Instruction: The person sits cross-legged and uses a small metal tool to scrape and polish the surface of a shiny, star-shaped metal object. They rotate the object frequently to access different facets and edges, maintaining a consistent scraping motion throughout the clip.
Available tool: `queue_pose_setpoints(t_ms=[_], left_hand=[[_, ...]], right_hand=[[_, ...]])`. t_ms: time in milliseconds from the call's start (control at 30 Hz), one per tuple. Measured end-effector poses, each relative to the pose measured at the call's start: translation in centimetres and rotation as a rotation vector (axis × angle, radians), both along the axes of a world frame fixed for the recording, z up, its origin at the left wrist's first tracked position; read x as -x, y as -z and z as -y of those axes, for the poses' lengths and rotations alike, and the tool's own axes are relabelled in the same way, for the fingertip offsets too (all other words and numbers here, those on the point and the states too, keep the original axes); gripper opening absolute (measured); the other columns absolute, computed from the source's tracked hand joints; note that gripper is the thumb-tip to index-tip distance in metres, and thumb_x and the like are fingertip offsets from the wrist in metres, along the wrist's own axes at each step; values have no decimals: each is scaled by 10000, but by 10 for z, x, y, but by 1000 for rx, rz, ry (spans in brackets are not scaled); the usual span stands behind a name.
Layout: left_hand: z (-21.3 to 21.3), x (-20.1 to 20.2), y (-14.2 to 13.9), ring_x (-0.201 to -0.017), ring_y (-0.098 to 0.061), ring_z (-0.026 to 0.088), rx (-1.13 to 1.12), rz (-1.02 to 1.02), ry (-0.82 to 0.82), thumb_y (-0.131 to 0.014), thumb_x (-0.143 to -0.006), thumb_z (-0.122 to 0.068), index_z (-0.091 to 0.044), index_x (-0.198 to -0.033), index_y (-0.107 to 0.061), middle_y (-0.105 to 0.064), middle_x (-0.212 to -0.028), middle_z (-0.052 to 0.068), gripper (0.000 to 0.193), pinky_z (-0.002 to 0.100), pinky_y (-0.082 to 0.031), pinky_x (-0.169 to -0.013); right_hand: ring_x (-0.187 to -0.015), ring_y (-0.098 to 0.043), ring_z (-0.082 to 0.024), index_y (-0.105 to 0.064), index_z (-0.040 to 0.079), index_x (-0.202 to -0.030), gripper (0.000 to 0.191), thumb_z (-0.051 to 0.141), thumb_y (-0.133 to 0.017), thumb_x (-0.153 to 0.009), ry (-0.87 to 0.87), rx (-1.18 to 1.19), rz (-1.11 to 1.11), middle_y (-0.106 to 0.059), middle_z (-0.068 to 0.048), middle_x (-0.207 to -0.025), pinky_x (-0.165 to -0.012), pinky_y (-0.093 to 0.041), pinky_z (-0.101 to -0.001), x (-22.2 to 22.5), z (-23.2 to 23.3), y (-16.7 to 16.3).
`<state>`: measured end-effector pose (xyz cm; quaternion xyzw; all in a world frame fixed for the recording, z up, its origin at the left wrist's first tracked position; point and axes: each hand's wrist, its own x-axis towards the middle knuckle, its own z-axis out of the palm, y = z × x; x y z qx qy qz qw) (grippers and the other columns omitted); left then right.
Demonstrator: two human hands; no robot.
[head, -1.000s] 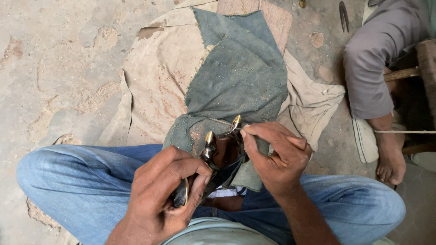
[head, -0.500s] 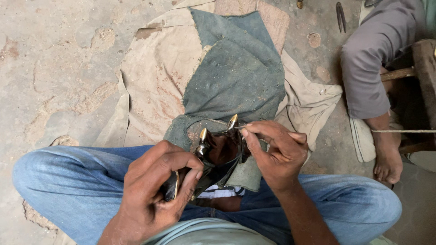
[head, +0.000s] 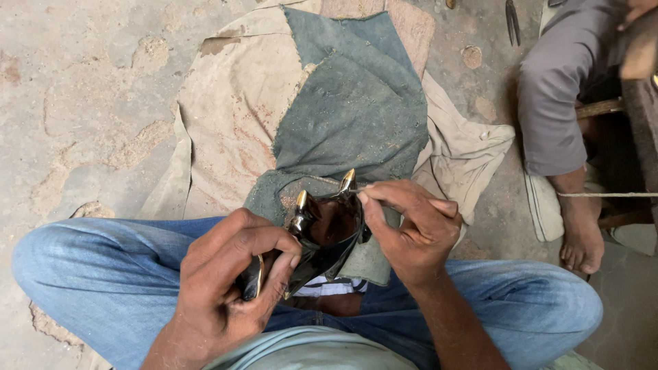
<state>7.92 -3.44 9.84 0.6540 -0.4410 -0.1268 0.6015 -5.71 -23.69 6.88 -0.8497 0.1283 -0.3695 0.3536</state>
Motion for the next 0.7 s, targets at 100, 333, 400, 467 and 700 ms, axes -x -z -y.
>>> queue_pose_setpoints(t_ms=[100,333,400,467,700], left_hand=[[-2,0,5,-755,-666,117,8,6,-11,-780,-831,42,-36,-983,-682,-670,-892,52,196,254,-499,-627],[4,-39,52,-911,-670,132,93,-448,-5,-772,-850,18,2,-1170,-603,-663,-1014,76,363,254,-564,-781],[23,-59,72,-822,-659,126,251,-597,43,-786,-827,-5,-22,-1199,-580,-671,-955,63,425,252,-570,-689],[39,-69,90,-764,-633,117,289,-694,14,-798,-837,-28,-30,-1202,-590,-665,-911,49,420,247,-561,-648],[65,-64,117,-745,-614,94,153,-1003,-241,-826,-883,-128,-63,-1120,-664,-656,-873,15,294,235,-531,-640]], right_hand=[[-877,-761,-152,-696,9,-1014,188,-81,-771,-866,-71,-11,23,-766,-119,-963,-733,-608,-240,5,2,6],[-905,-783,-260,-681,-24,-1130,132,-58,-673,-1002,1,-562,221,-752,-190,-971,-827,-685,-360,6,11,32],[-870,-773,-267,-688,-40,-1140,138,-63,-647,-1010,16,-847,259,-756,-214,-967,-811,-672,-389,7,16,36],[-881,-773,-266,-682,-37,-1147,144,-60,-634,-1012,4,-974,300,-757,-207,-969,-819,-664,-390,7,16,43],[-969,-759,-238,-665,-50,-1146,135,-88,-640,-1019,-2,-977,284,-738,-176,-1056,-907,-667,-389,15,2,60]])
